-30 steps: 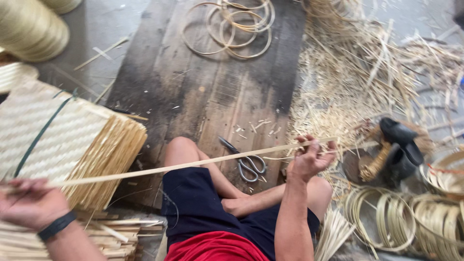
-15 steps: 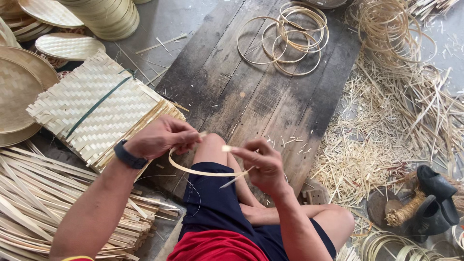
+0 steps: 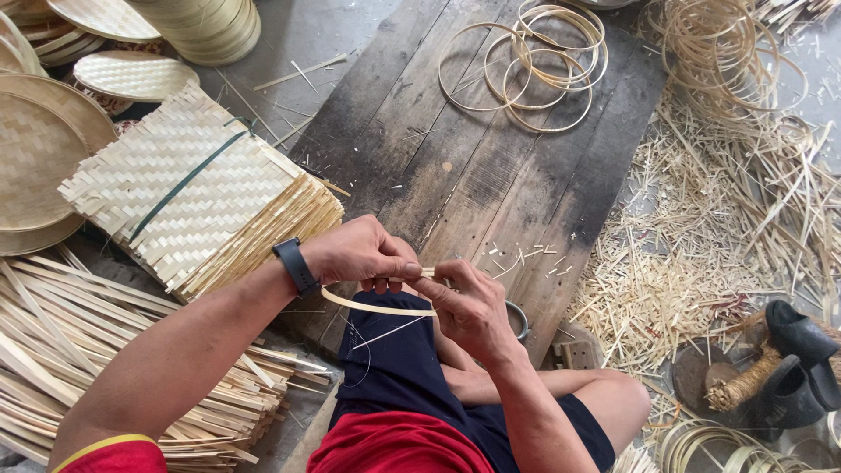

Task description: The person constructs circular bamboo frames by bending thin strips into hoops, securing the ends with small wooden pins, and trimming excess material with scissors.

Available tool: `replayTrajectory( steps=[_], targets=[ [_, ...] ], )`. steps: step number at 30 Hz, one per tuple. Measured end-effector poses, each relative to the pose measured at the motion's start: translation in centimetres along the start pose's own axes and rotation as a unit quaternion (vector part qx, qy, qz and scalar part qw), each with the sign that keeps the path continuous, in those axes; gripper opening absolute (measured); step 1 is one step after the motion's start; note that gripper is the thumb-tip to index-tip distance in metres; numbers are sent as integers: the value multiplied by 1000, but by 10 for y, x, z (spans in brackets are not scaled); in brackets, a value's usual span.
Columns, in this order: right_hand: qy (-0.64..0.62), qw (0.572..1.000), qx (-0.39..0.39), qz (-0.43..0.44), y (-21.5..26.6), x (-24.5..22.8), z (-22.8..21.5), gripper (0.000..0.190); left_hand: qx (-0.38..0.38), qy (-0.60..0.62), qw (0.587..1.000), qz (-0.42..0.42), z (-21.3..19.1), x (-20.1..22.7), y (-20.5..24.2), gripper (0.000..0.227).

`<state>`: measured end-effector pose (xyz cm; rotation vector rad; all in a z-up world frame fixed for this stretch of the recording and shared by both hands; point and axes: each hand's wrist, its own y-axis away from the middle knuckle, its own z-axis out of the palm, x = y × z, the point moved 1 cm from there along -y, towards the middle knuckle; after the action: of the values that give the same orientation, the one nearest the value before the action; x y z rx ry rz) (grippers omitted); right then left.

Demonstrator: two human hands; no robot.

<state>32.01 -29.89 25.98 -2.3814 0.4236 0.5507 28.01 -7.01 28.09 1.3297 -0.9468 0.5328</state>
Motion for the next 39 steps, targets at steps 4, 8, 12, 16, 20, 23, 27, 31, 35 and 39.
replayTrajectory(
  steps=[4, 8, 12, 16, 20, 23, 27, 31, 35, 39],
  targets=[
    [-28, 999, 17, 22, 6, 2, 2, 32, 11, 11, 1000, 3, 3, -6, -1, 24],
    [-101, 989, 85, 62, 10, 9, 4, 24, 33, -9, 999, -8, 6, -19, -7, 27],
    [-173, 973, 24, 151, 11, 6, 2, 27, 18, -17, 999, -31, 8, -29, -11, 28],
    [-160, 975, -30, 154, 7, -1, -4, 21, -34, -2, 997, -76, 16, -29, -13, 27],
    [-137, 979, -41, 142, 3, -5, -7, 15, -65, -17, 993, -94, 23, -25, -15, 30],
    [-129, 985, -31, 106, 4, -7, -9, 16, -98, -16, 989, -113, 24, -27, -16, 29],
    [-127, 987, -13, 98, 4, -10, -9, 17, -118, -3, 988, -102, 23, -29, -12, 28],
    [-111, 993, 21, 44, 3, -14, -13, 18, -121, -49, 989, -75, 23, -20, 3, 29],
    [-35, 998, 45, 10, 10, -7, -28, 34, -134, -58, 987, -70, 10, -26, 17, 38],
    [5, 994, 84, 63, 24, -1, -25, 45, -99, 68, 989, -80, -10, -90, -6, 27]
  ],
)
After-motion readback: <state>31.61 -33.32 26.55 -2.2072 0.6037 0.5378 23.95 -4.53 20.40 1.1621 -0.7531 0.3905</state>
